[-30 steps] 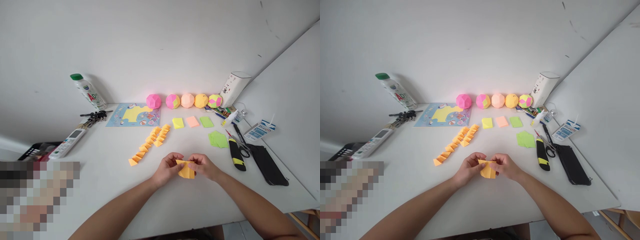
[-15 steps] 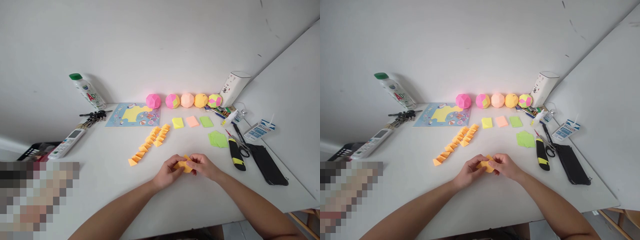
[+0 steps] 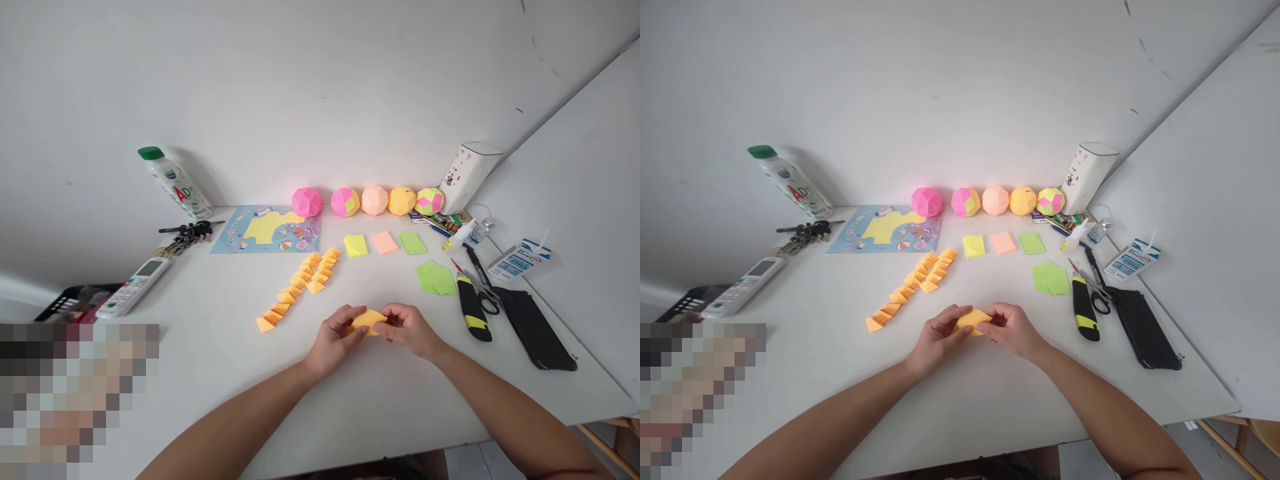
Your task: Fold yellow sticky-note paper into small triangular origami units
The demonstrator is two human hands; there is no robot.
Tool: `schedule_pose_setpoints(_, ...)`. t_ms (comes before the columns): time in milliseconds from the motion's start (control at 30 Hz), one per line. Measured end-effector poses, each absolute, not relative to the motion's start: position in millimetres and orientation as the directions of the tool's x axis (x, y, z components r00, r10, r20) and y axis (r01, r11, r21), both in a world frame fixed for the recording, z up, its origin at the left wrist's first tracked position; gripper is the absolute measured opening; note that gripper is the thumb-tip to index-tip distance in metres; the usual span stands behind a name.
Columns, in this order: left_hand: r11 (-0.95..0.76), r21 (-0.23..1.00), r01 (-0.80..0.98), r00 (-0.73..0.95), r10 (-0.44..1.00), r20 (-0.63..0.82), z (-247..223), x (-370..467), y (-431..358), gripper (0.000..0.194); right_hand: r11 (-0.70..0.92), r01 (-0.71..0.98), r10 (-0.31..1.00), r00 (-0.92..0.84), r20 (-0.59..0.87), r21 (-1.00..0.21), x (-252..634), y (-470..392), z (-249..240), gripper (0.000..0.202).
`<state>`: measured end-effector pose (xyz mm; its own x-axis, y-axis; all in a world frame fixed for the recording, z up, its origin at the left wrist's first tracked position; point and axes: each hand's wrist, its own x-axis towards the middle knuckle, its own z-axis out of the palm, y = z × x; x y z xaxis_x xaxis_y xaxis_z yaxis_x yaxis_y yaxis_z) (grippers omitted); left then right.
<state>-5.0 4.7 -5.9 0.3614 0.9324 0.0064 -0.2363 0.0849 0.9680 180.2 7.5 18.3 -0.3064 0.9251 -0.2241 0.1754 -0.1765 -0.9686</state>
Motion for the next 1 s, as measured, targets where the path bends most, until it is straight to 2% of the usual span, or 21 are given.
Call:
schedule_pose_setpoints(233, 0.039, 0.959, -0.279, 0.485, 0.868, 0.106, -10.2, -5.0, 3.3, 0.031, -0.169, 0.200, 0.912, -0.339, -0.230, -0.965, 179.6, 6.7, 18.0, 0.025)
schedule_pose_setpoints(400, 0.055, 0.972, -0.227, 0.447, 0.893, 0.054, -11.2, -4.8, 2.7, 0.031, -0.172, 0.216, 0.900, -0.363, -0.243, -0.961, 179.2, 6.6, 18.5, 0.026)
schedule_pose_setpoints(800, 0.137, 0.970, -0.203, 0.428, 0.903, -0.038, -6.9, -3.1, 2.1, 0.036, -0.084, 0.195, 0.950, -0.281, -0.138, -0.977, 178.4, 5.7, 19.3, 0.033)
schedule_pose_setpoints(1000, 0.055, 0.998, -0.031, 0.430, 0.902, -0.037, -7.8, -3.5, 1.4, 0.034, -0.036, 0.164, 0.962, -0.263, -0.078, -0.986, 177.6, 5.1, 18.4, 0.029)
